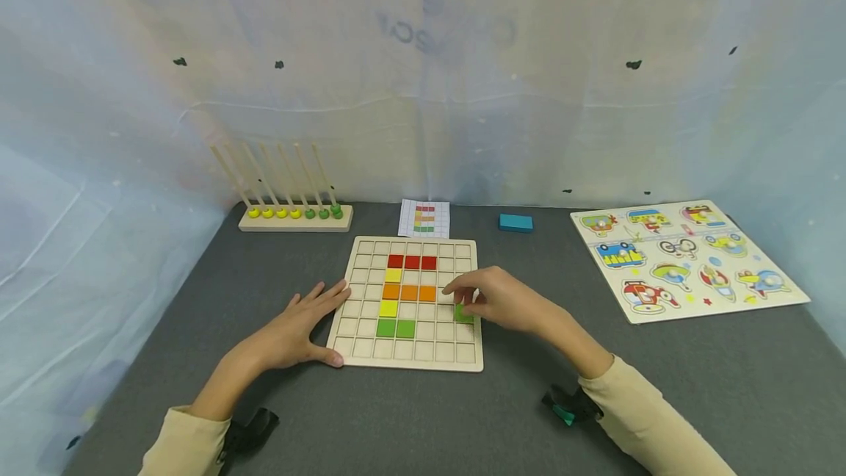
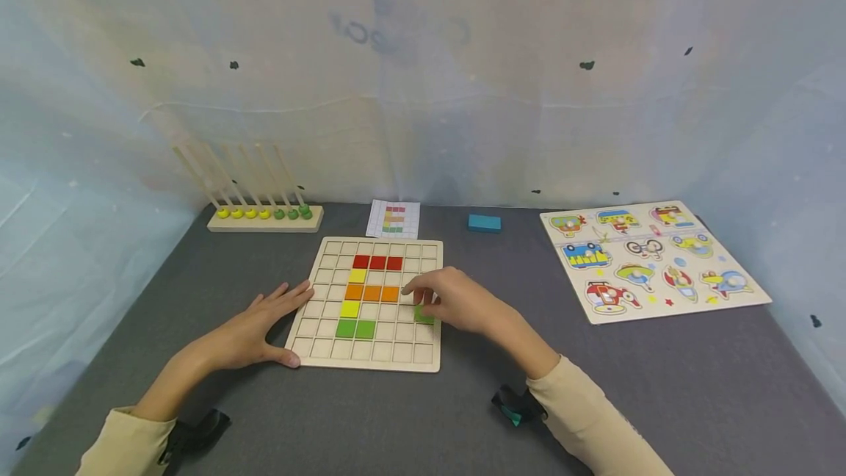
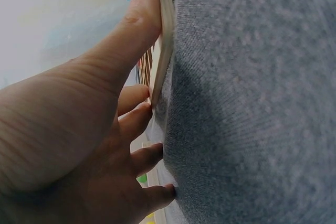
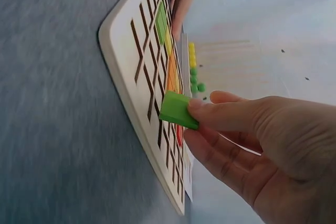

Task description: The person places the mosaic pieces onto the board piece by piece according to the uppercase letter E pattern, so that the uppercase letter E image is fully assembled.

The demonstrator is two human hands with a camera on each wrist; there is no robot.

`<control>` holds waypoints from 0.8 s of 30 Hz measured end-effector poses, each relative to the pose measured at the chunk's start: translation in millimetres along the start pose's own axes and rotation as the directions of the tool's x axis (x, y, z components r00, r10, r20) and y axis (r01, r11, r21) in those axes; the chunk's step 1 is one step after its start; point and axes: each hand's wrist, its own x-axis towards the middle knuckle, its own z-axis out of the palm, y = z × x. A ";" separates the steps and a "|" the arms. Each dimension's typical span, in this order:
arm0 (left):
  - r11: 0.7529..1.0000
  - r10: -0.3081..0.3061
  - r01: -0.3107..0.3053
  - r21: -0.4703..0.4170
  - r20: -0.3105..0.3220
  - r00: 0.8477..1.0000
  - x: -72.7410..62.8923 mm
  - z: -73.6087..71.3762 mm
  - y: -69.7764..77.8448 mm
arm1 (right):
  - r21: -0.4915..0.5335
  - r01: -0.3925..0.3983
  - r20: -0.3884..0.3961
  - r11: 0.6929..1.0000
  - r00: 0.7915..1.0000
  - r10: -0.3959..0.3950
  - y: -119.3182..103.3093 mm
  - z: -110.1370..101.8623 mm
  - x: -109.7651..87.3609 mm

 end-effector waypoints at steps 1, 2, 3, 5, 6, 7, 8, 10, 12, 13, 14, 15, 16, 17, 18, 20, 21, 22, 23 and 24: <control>1.000 0.000 0.000 0.000 0.001 1.000 0.0 -0.1 0.0 | 0.007 0.008 0.002 1.000 1.000 -0.008 -1.3 2.2 2.6; 1.000 -0.001 0.001 -0.001 0.002 1.000 0.0 -0.2 0.0 | 0.012 0.018 0.005 1.000 1.000 -0.018 -2.8 4.2 5.4; 1.000 -0.001 0.001 -0.001 0.003 1.000 0.1 -0.3 -0.1 | 0.019 0.027 0.008 0.999 1.000 -0.027 -4.0 6.1 8.2; 1.000 -0.002 0.002 -0.003 0.004 1.000 0.3 -0.3 -0.3 | 0.022 0.039 0.012 0.999 0.999 -0.040 -7.0 9.1 13.5; 1.000 -0.002 0.002 -0.001 0.004 1.000 0.4 -0.2 -0.4 | 0.027 0.050 0.012 0.998 0.999 -0.050 -8.2 10.8 16.3; 1.000 -0.001 0.001 -0.001 0.003 1.000 0.4 -0.1 -0.7 | 0.031 0.056 0.012 0.998 0.998 -0.056 -9.7 12.2 19.0; 1.000 0.000 0.000 -0.001 0.002 1.000 0.4 0.0 -0.8 | 0.038 0.060 0.015 0.998 0.998 -0.060 -11.6 13.7 21.7; 1.000 0.000 0.000 -0.001 0.000 1.000 0.2 0.0 -0.9 | 0.053 0.063 0.023 0.997 0.998 -0.064 -15.2 17.2 26.4; 1.000 0.003 -0.003 -0.001 -0.003 1.000 0.1 -0.3 -0.6 | 0.067 0.068 0.038 0.995 0.997 -0.070 -18.1 21.4 30.5; 1.000 0.003 -0.003 -0.001 -0.004 1.000 0.1 -0.4 -0.4 | 0.068 0.068 0.048 0.995 0.996 -0.071 -19.5 23.5 32.1; 1.000 0.003 -0.003 -0.002 -0.004 1.000 0.1 -0.5 -0.1 | 0.069 0.071 0.055 0.995 0.996 -0.075 -20.3 25.8 33.6; 1.000 0.002 -0.002 -0.002 -0.003 1.000 0.1 -0.5 0.1 | 0.066 0.073 0.061 0.995 0.995 -0.077 -20.8 27.8 34.7; 1.000 0.001 -0.001 -0.003 -0.002 1.000 0.2 -0.5 0.4 | 0.061 0.070 0.064 0.996 0.995 -0.074 -21.3 29.4 35.3; 1.000 0.001 -0.001 -0.002 -0.001 1.000 0.4 -0.5 0.5 | 0.054 0.067 0.065 0.996 0.995 -0.071 -21.8 30.7 35.6; 1.000 0.002 -0.002 -0.001 0.000 1.000 0.7 -0.4 0.8 | 0.051 0.065 0.066 0.997 0.995 -0.069 -22.1 31.8 35.8; 1.000 -0.001 0.001 0.001 0.002 1.000 0.9 -0.3 1.1 | 0.049 0.055 0.071 0.997 0.996 -0.059 -22.9 33.6 35.9; 1.000 -0.002 0.002 0.003 0.002 1.000 0.9 -0.2 1.1 | 0.050 0.049 0.077 0.998 0.996 -0.053 -23.2 34.3 35.9; 1.000 -0.002 0.002 0.004 0.002 1.000 1.0 -0.2 1.1 | 0.048 0.044 0.082 0.998 0.995 -0.048 -23.7 35.0 35.7; 1.000 -0.003 0.003 0.004 0.001 1.000 1.0 -0.2 1.2 | 0.047 0.041 0.087 0.998 0.995 -0.045 -23.9 35.8 35.8; 1.000 -0.004 0.004 0.004 0.001 1.000 0.9 -0.3 1.2 | 0.043 0.037 0.089 0.998 0.995 -0.041 -24.2 36.7 35.9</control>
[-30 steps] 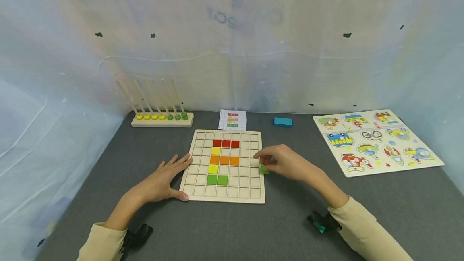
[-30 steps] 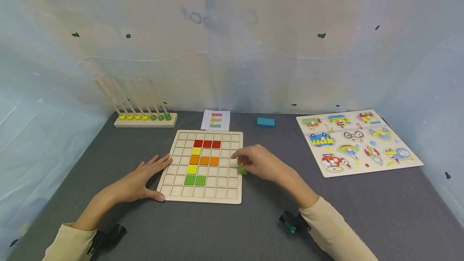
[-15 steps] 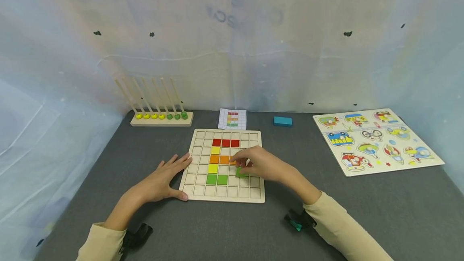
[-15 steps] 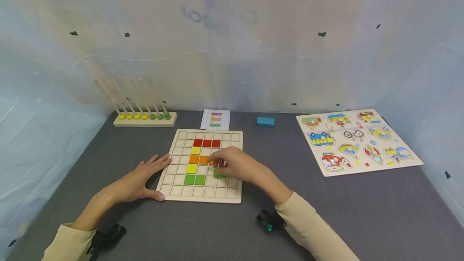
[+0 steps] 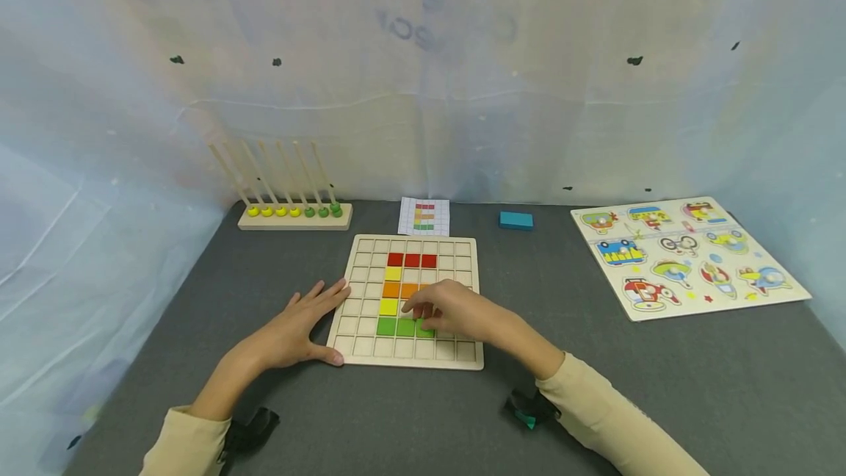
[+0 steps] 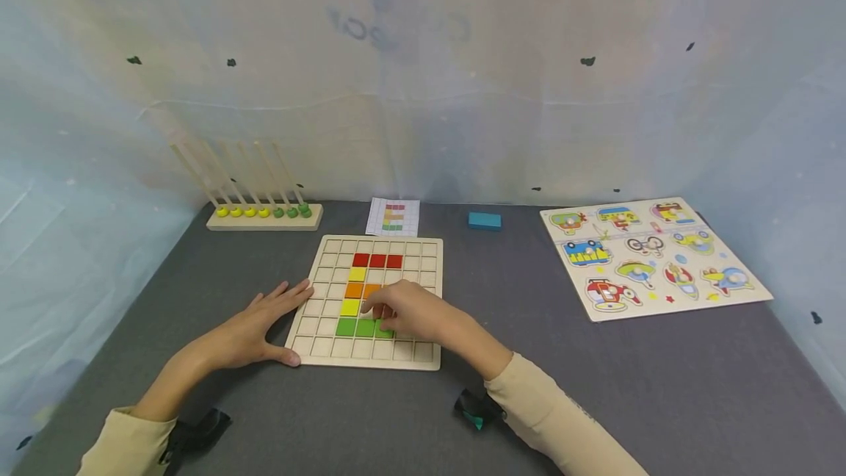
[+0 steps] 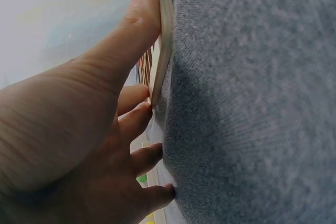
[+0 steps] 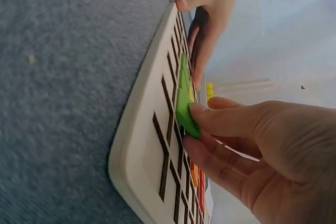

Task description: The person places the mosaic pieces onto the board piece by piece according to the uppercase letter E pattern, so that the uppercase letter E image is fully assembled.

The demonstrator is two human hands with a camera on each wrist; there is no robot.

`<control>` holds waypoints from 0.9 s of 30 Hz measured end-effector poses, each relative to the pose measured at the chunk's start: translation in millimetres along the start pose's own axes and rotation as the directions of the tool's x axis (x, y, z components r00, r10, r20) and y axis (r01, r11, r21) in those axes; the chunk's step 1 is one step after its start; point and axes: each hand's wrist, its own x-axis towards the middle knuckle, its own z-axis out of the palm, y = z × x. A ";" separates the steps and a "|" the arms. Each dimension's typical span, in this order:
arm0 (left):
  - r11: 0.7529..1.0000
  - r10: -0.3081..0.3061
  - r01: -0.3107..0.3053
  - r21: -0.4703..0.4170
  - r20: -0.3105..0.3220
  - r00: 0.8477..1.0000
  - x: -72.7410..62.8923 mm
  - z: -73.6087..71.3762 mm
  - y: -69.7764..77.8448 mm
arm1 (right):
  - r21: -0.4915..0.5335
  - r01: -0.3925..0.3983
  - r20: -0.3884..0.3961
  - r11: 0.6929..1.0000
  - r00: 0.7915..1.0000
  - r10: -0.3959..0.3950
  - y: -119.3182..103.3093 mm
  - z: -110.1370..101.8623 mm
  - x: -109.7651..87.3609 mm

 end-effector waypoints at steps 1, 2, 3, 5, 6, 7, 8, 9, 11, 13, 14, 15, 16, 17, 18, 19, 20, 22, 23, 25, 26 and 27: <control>1.000 -0.002 0.002 0.001 0.001 1.000 -0.1 -0.1 -0.1 | -0.009 -0.005 -0.002 1.000 1.000 0.005 -0.3 0.8 0.1; 1.000 -0.003 0.003 0.002 0.002 1.000 -0.1 -0.4 -0.1 | -0.020 -0.008 -0.007 1.000 1.000 0.008 -0.3 1.7 0.4; 1.000 -0.004 0.004 0.003 0.004 1.000 0.0 -0.7 0.0 | -0.031 -0.010 -0.014 0.999 1.000 0.010 -0.6 2.4 0.4; 1.000 -0.007 0.007 0.011 0.010 1.000 0.2 -1.8 0.3 | -0.059 -0.014 -0.032 0.998 0.999 0.012 -1.4 3.8 0.5; 1.000 -0.009 0.009 0.016 0.013 1.000 0.3 -2.3 0.5 | -0.071 -0.013 -0.041 0.997 0.999 0.010 -1.7 4.5 0.5; 1.000 -0.011 0.011 0.020 0.016 1.000 0.5 -2.9 0.8 | -0.081 -0.011 -0.050 0.997 0.999 0.007 -2.1 5.1 0.4; 1.000 -0.012 0.012 0.025 0.019 1.000 0.8 -3.5 1.2 | -0.086 -0.009 -0.058 0.996 0.998 0.003 -2.4 5.8 0.2; 0.999 -0.013 0.013 0.029 0.021 1.000 1.0 -4.0 1.6 | -0.088 -0.008 -0.065 0.996 0.998 0.002 -2.8 6.3 -0.4; 0.999 -0.014 0.013 0.038 0.025 1.000 1.4 -4.9 2.6 | -0.086 -0.007 -0.078 0.996 0.997 0.000 -2.8 7.5 -1.2; 0.999 -0.012 0.011 0.047 0.029 0.999 1.6 -5.7 3.6 | -0.082 0.001 -0.085 0.997 0.996 -0.008 -2.2 8.6 -2.2; 0.999 -0.012 0.010 0.052 0.033 0.999 1.7 -6.2 4.1 | -0.081 0.004 -0.087 0.997 0.996 -0.011 -1.7 9.1 -2.8; 0.998 -0.011 0.008 0.059 0.040 0.999 1.8 -7.1 4.8 | -0.081 0.007 -0.088 0.997 0.996 -0.014 -1.1 9.1 -3.7; 0.998 -0.011 0.008 0.063 0.048 0.999 1.9 -8.3 5.3 | -0.082 0.010 -0.089 0.997 0.996 -0.017 -1.0 8.5 -4.9; 0.998 -0.011 0.007 0.065 0.055 0.998 2.0 -9.6 5.8 | -0.084 0.011 -0.090 0.996 0.996 -0.019 -0.8 7.1 -6.5; 0.998 -0.010 0.006 0.063 0.062 0.998 2.4 -11.3 6.0 | -0.089 0.013 -0.091 0.996 0.996 -0.021 0.2 5.4 -8.2; 0.998 -0.012 0.008 0.057 0.066 0.998 2.8 -13.2 6.0 | -0.090 0.014 -0.095 0.996 0.995 -0.023 0.6 2.7 -10.7; 0.999 -0.011 0.008 0.049 0.064 0.998 3.3 -15.2 5.8 | -0.092 0.012 -0.102 0.996 0.995 -0.022 1.7 -0.3 -13.9; 0.999 -0.008 0.007 0.035 0.035 0.999 5.2 -17.8 3.0 | -0.099 0.009 -0.123 0.995 0.992 -0.021 3.8 -8.9 -22.2; 0.999 -0.004 0.004 0.043 0.006 1.000 6.9 -18.1 0.6 | -0.107 0.002 -0.137 0.994 0.990 -0.016 6.0 -13.6 -27.2; 0.996 0.012 -0.005 0.089 -0.068 0.998 11.5 -17.5 -6.8 | -0.128 -0.021 -0.173 0.992 0.985 -0.001 11.2 -24.1 -39.6; 0.993 0.022 -0.009 0.119 -0.110 0.994 14.1 -16.9 -12.0 | -0.139 -0.043 -0.192 0.989 0.981 0.016 14.9 -29.2 -46.9; 0.989 0.031 -0.008 0.150 -0.152 0.988 16.4 -16.7 -17.9 | -0.154 -0.068 -0.209 0.986 0.977 0.035 18.5 -34.6 -55.1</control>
